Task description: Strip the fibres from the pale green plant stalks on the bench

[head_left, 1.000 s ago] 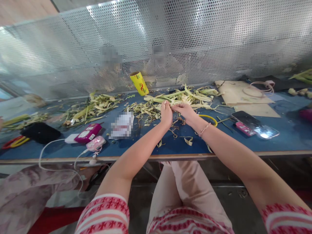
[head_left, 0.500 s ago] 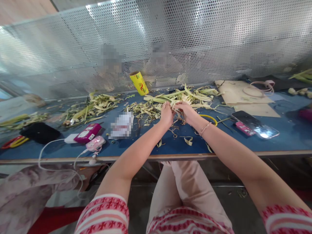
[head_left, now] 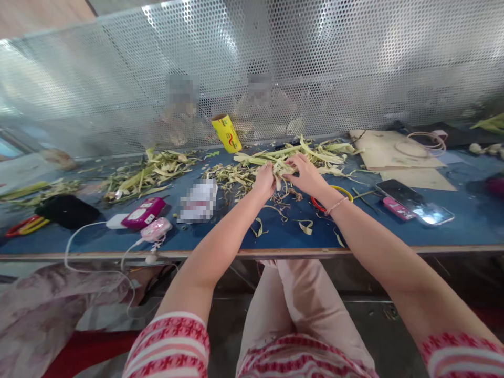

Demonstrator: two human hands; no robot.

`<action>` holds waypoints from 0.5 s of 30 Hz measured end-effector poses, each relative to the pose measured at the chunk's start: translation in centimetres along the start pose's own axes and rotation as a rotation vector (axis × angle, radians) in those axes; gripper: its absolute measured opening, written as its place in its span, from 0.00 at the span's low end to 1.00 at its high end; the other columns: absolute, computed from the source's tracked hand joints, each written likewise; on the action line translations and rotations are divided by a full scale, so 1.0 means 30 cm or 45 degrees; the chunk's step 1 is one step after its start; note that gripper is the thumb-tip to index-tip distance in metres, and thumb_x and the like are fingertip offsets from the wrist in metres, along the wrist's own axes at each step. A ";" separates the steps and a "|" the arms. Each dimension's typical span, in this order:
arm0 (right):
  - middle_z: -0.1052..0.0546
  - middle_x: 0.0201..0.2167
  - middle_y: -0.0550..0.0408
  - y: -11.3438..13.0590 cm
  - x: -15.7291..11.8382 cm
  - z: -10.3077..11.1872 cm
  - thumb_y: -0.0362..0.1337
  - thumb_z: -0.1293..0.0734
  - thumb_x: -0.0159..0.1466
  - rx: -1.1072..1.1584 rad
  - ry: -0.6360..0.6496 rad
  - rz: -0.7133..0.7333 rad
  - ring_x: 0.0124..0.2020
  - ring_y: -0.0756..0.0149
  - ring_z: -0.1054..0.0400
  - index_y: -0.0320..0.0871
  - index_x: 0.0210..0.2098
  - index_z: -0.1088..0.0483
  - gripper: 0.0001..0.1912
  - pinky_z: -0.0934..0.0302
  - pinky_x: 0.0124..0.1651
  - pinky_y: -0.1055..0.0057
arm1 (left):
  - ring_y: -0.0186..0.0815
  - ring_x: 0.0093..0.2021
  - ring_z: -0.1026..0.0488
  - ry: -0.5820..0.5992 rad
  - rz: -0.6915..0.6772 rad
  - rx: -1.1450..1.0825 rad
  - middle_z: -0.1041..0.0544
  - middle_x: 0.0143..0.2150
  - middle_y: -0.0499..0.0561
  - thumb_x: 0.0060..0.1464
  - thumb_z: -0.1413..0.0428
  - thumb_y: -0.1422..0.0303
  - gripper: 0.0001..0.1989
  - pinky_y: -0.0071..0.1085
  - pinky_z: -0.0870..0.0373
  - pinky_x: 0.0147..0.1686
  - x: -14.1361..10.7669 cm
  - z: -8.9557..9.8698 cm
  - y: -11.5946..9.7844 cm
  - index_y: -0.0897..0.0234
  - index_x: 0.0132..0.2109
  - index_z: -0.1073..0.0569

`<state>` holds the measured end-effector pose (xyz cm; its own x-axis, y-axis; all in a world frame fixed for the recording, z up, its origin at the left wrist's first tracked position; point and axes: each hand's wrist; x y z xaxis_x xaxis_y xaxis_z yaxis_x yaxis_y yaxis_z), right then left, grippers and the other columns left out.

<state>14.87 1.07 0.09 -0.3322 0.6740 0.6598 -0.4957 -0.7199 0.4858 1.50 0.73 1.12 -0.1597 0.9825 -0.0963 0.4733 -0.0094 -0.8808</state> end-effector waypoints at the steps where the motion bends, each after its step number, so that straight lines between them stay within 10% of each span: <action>1: 0.30 0.44 0.46 -0.001 -0.001 -0.007 0.31 0.33 0.57 0.004 0.003 0.009 0.46 0.57 0.32 0.42 0.41 0.32 0.12 0.36 0.50 0.56 | 0.23 0.13 0.45 0.011 0.007 0.001 0.43 0.16 0.40 0.64 0.56 0.70 0.14 0.22 0.47 0.16 -0.001 -0.001 0.001 0.63 0.27 0.41; 9: 0.26 0.32 0.51 -0.004 0.013 0.006 0.29 0.36 0.59 0.099 -0.061 -0.104 0.35 0.62 0.31 0.42 0.31 0.30 0.05 0.35 0.42 0.62 | 0.22 0.13 0.44 0.006 0.003 0.003 0.41 0.17 0.40 0.62 0.51 0.69 0.12 0.20 0.46 0.16 -0.012 -0.002 -0.001 0.64 0.28 0.40; 15: 0.27 0.26 0.57 0.004 0.031 0.012 0.32 0.33 0.57 0.688 -0.153 -0.497 0.26 0.71 0.34 0.42 0.33 0.30 0.03 0.38 0.33 0.70 | 0.24 0.15 0.42 0.046 -0.082 0.181 0.40 0.18 0.41 0.64 0.55 0.66 0.12 0.21 0.45 0.18 0.007 0.010 0.010 0.63 0.31 0.38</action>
<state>14.79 1.53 0.97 -0.1034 0.9009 0.4215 -0.0799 -0.4300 0.8993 1.33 0.89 0.69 -0.1536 0.9879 -0.0233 0.3354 0.0299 -0.9416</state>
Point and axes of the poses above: each hand's wrist, its own x-axis towards the middle knuckle, its own z-axis out of the back of the hand, y = z × x
